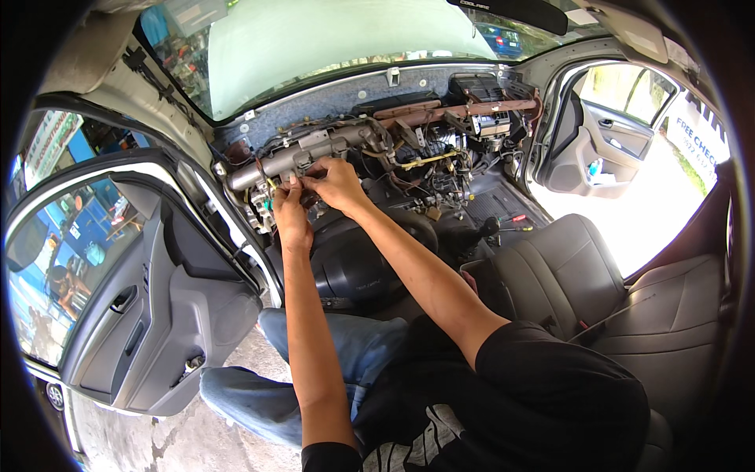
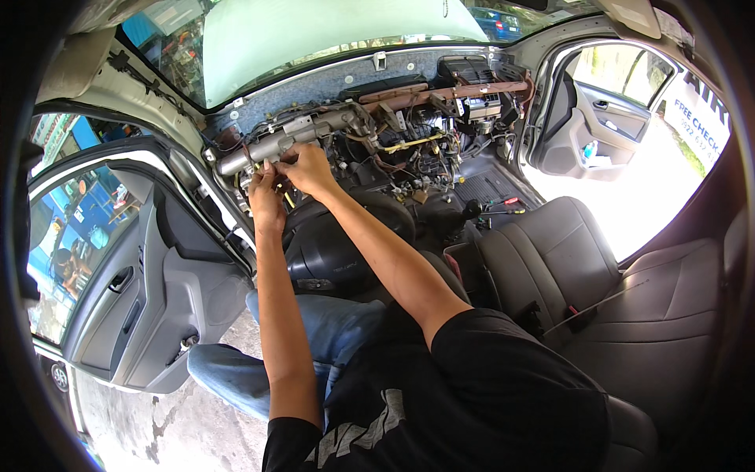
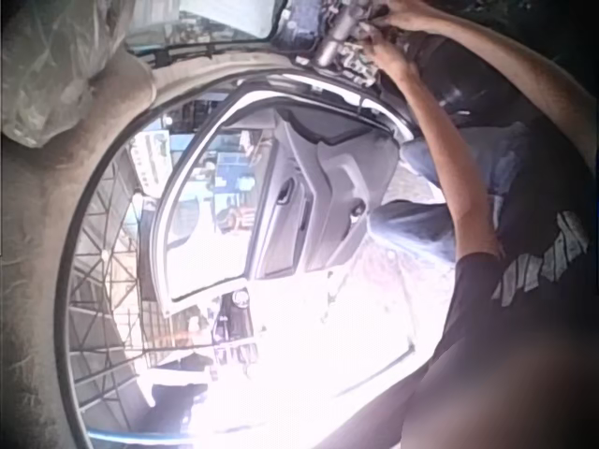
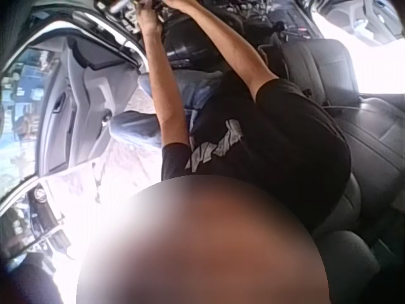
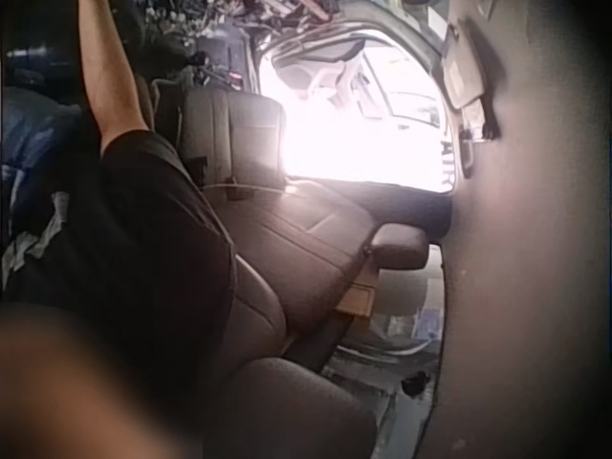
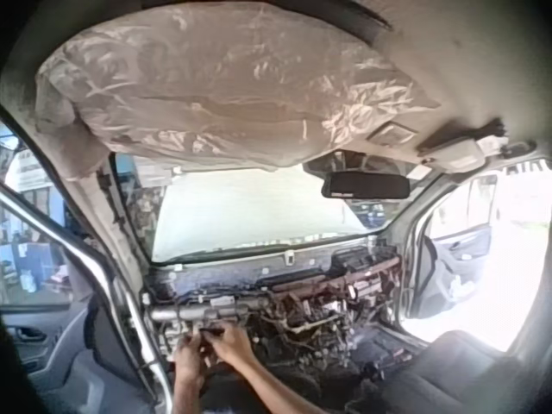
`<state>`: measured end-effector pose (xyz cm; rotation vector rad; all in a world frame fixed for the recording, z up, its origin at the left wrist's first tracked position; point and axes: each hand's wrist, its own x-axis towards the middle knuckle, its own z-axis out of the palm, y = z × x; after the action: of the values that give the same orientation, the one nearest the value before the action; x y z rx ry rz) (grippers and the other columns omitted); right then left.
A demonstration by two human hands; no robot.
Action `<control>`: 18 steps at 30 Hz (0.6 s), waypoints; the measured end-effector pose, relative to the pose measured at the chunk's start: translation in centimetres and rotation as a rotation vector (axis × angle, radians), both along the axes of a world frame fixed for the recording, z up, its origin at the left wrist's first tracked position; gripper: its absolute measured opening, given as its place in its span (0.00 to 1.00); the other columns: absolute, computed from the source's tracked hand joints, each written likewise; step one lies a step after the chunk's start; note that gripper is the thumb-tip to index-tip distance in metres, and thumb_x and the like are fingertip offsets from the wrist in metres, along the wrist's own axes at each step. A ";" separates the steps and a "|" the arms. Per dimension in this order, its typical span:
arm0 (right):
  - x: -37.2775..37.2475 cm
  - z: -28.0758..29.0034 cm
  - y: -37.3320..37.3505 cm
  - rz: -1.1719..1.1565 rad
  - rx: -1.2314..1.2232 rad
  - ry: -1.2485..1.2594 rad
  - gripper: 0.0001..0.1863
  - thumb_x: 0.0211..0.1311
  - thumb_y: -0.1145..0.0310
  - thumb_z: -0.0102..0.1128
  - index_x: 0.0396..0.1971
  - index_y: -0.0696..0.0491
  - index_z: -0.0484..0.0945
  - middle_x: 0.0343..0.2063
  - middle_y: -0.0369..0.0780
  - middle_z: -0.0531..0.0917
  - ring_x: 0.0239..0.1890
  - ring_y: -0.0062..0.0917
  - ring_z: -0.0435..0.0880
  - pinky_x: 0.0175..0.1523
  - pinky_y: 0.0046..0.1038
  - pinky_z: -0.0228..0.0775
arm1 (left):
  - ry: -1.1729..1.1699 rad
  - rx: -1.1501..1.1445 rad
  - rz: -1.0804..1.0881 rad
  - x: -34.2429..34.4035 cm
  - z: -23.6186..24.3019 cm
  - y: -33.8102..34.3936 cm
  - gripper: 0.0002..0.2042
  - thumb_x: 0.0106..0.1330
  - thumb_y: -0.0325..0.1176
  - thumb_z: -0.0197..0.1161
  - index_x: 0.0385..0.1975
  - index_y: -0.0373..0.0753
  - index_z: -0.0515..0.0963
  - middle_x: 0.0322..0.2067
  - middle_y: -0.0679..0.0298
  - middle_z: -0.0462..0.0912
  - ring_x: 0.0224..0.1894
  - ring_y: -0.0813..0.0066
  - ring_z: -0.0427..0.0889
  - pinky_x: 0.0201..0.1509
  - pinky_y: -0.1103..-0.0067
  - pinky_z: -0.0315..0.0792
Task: The person works on the exposed wiring and components behind the dashboard of a car. They use both hands to manipulate wires and connectors in the area above the steering column.
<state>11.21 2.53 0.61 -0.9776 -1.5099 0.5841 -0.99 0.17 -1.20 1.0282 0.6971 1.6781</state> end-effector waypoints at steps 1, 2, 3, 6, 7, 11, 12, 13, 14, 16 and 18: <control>0.0 0.0 0.0 -0.009 0.001 -0.006 0.16 0.52 0.62 0.76 0.33 0.60 0.86 0.28 0.48 0.88 0.31 0.35 0.90 0.39 0.33 0.80 | 0.004 0.001 -0.001 0.0 0.0 0.0 0.10 0.78 0.40 0.57 0.40 0.40 0.73 0.32 0.66 0.82 0.33 0.78 0.78 0.40 0.77 0.72; 0.1 0.1 0.0 -0.008 0.004 -0.025 0.16 0.54 0.63 0.76 0.34 0.61 0.86 0.29 0.47 0.89 0.32 0.33 0.90 0.39 0.32 0.80 | 0.006 -0.002 0.002 0.0 0.1 0.0 0.10 0.78 0.40 0.57 0.40 0.40 0.73 0.32 0.67 0.82 0.33 0.79 0.78 0.39 0.78 0.72; 0.1 0.1 -0.1 -0.006 -0.009 -0.042 0.15 0.55 0.64 0.75 0.36 0.61 0.86 0.30 0.46 0.89 0.32 0.31 0.90 0.39 0.30 0.80 | 0.009 -0.007 0.005 0.0 0.1 0.0 0.10 0.78 0.40 0.57 0.40 0.40 0.73 0.32 0.67 0.81 0.32 0.79 0.78 0.38 0.78 0.72; 0.2 0.2 -0.3 0.008 -0.030 -0.047 0.14 0.57 0.66 0.74 0.37 0.61 0.86 0.31 0.46 0.89 0.33 0.28 0.90 0.39 0.29 0.79 | 0.014 -0.022 0.000 -0.1 0.2 0.0 0.09 0.78 0.39 0.57 0.40 0.41 0.73 0.32 0.68 0.81 0.32 0.80 0.78 0.37 0.79 0.71; 0.2 0.3 -0.4 0.011 -0.049 -0.043 0.14 0.57 0.66 0.74 0.37 0.61 0.86 0.31 0.46 0.89 0.33 0.28 0.90 0.39 0.29 0.79 | 0.018 -0.039 0.003 -0.1 0.2 0.0 0.08 0.78 0.38 0.57 0.40 0.41 0.73 0.32 0.68 0.81 0.32 0.80 0.79 0.36 0.80 0.71; 0.3 0.5 -0.7 0.026 -0.072 -0.045 0.13 0.57 0.67 0.73 0.37 0.61 0.86 0.32 0.46 0.90 0.34 0.29 0.90 0.40 0.29 0.79 | -0.034 -0.034 0.001 0.0 0.2 -0.1 0.05 0.77 0.35 0.57 0.41 0.42 0.73 0.32 0.69 0.82 0.32 0.80 0.80 0.36 0.80 0.71; 0.3 0.5 -0.7 0.027 -0.054 -0.052 0.13 0.58 0.67 0.73 0.37 0.61 0.86 0.32 0.46 0.90 0.34 0.29 0.90 0.40 0.29 0.79 | -0.041 -0.035 -0.001 0.0 0.3 -0.1 0.05 0.76 0.35 0.57 0.41 0.42 0.73 0.33 0.69 0.82 0.33 0.80 0.80 0.36 0.80 0.71; 0.2 0.5 -0.7 0.025 -0.047 -0.060 0.13 0.58 0.67 0.72 0.38 0.61 0.86 0.33 0.46 0.90 0.35 0.30 0.90 0.40 0.29 0.79 | -0.048 -0.037 -0.004 0.0 0.3 -0.2 0.04 0.76 0.34 0.57 0.41 0.42 0.73 0.33 0.69 0.82 0.33 0.80 0.80 0.36 0.81 0.71; 0.2 0.6 -0.8 0.010 -0.033 -0.049 0.14 0.58 0.66 0.72 0.37 0.61 0.86 0.32 0.47 0.89 0.34 0.33 0.90 0.40 0.32 0.79 | -0.043 -0.029 -0.016 0.0 0.3 -0.2 0.04 0.76 0.34 0.57 0.41 0.42 0.73 0.33 0.69 0.82 0.33 0.80 0.80 0.36 0.81 0.71; 0.0 0.6 -0.8 -0.029 -0.033 -0.027 0.14 0.58 0.64 0.71 0.35 0.61 0.86 0.29 0.50 0.88 0.34 0.39 0.89 0.41 0.36 0.79 | -0.033 -0.012 -0.038 -0.1 0.5 -0.3 0.03 0.76 0.33 0.57 0.42 0.43 0.73 0.34 0.69 0.82 0.33 0.81 0.80 0.36 0.81 0.71; -0.1 0.6 -0.9 -0.043 0.005 -0.027 0.15 0.60 0.63 0.69 0.36 0.62 0.86 0.31 0.51 0.88 0.36 0.42 0.89 0.43 0.37 0.79 | -0.008 0.009 -0.053 -0.1 0.6 -0.4 0.03 0.76 0.33 0.57 0.44 0.43 0.74 0.35 0.70 0.82 0.34 0.81 0.80 0.37 0.82 0.71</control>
<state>11.13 1.64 1.24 -1.0153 -1.5102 0.5383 -1.05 -0.25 -0.59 1.0376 0.6521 1.6399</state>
